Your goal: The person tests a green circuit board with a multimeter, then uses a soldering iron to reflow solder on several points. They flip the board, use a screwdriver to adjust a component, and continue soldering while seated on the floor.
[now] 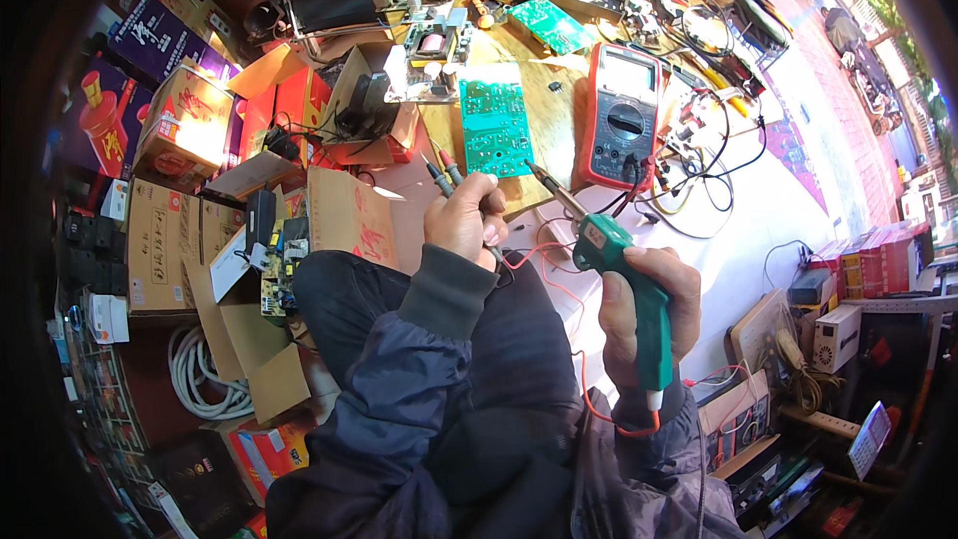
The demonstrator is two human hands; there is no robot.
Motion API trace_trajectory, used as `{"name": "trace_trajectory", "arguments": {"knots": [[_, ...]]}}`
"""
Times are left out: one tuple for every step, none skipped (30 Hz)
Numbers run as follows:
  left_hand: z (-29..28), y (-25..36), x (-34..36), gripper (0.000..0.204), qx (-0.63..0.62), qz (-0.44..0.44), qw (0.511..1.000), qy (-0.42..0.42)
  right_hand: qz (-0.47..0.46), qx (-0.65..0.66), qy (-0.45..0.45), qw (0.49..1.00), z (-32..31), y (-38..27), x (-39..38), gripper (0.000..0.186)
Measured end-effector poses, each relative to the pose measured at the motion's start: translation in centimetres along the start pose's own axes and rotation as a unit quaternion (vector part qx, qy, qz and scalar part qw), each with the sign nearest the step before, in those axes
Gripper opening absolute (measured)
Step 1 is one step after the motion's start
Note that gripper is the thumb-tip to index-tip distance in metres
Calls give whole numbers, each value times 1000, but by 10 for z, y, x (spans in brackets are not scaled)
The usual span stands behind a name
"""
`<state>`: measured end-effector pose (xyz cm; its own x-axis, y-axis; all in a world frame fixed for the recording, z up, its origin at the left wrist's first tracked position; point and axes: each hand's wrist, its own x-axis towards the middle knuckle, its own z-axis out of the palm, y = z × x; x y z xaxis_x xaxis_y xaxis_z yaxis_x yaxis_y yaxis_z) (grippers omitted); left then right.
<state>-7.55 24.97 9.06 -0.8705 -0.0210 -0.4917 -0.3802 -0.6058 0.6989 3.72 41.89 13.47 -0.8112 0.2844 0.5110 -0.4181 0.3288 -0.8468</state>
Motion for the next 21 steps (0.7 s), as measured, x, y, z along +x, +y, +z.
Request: {"name": "trace_trajectory", "arguments": {"knots": [[0, 0, 0, 17, 0, 3, 1000, -4, -4, 13, 3, 1000, -1, 0, 0, 31], [-1, 0, 1, 17, 0, 5, 1000, -7, -2, 8, 4, 1000, -2, 0, 0, 31], [-1, 0, 1, 17, 3, 2, 1000, -8, -4, 12, 8, 1000, -2, 1, -1, 31], [-1, 0, 1, 17, 0, 8, 1000, -9, -6, 24, 14, 1000, -3, 1, -1, 31], [-2, 0, 2, 16, -1, 10, 1000, -7, -4, 21, 16, 1000, -4, 1, -1, 31], [-2, -1, 2, 16, -1, 12, 1000, -5, -2, 25, 20, 999, -4, 2, -2, 31], [-2, -1, 2, 15, -9, 9, 1000, 3, 4, 38, 26, 999, -6, 3, -2, 31], [-1, -1, 3, 15, -16, 8, 1000, 11, 2, 33, 28, 999, -7, 3, -3, 31], [-1, -1, 4, 15, -24, 9, 1000, 15, 4, 36, 32, 999, -10, 4, -4, 31], [-1, 0, 4, 15, -25, -1, 1000, 13, 8, 44, 38, 998, -12, 5, -5, 31], [-2, 1, 4, 15, -27, -7, 1000, 7, 3, 53, 45, 998, -15, 7, -4, 33], [-3, 3, 4, 15, -28, -14, 999, 1, -1, 44, 56, 997, -18, 8, -5, 34], [-3, 3, 3, 14, -29, -15, 999, -3, -2, 42, 69, 997, -22, 8, -6, 35], [-3, 3, 4, 14, -22, -19, 1000, -6, -3, 47, 85, 995, -26, 10, -7, 35], [-2, 4, 4, 14, -15, -22, 1000, -7, -5, 48, 95, 994, -30, 11, -7, 37], [-2, 4, 5, 14, -9, -25, 1000, -7, -7, 54, 98, 994, -34, 12, -7, 37], [-2, 5, 4, 16, -3, -22, 1000, -17, -6, 68, 105, 992, -38, 12, -8, 38], [-2, 5, 3, 16, -3, -24, 1000, -13, -4, 92, 113, 989, -41, 13, -8, 38], [-2, 6, 3, 15, -5, -24, 1000, -13, -5, 78, 118, 990, -45, 15, -8, 38], [-2, 7, 2, 15, -7, -22, 1000, -14, 0, 71, 123, 990, -48, 16, -9, 38], [-2, 8, 2, 15, -5, -23, 1000, -19, 10, 70, 129, 989, -52, 15, -9, 38]]}}
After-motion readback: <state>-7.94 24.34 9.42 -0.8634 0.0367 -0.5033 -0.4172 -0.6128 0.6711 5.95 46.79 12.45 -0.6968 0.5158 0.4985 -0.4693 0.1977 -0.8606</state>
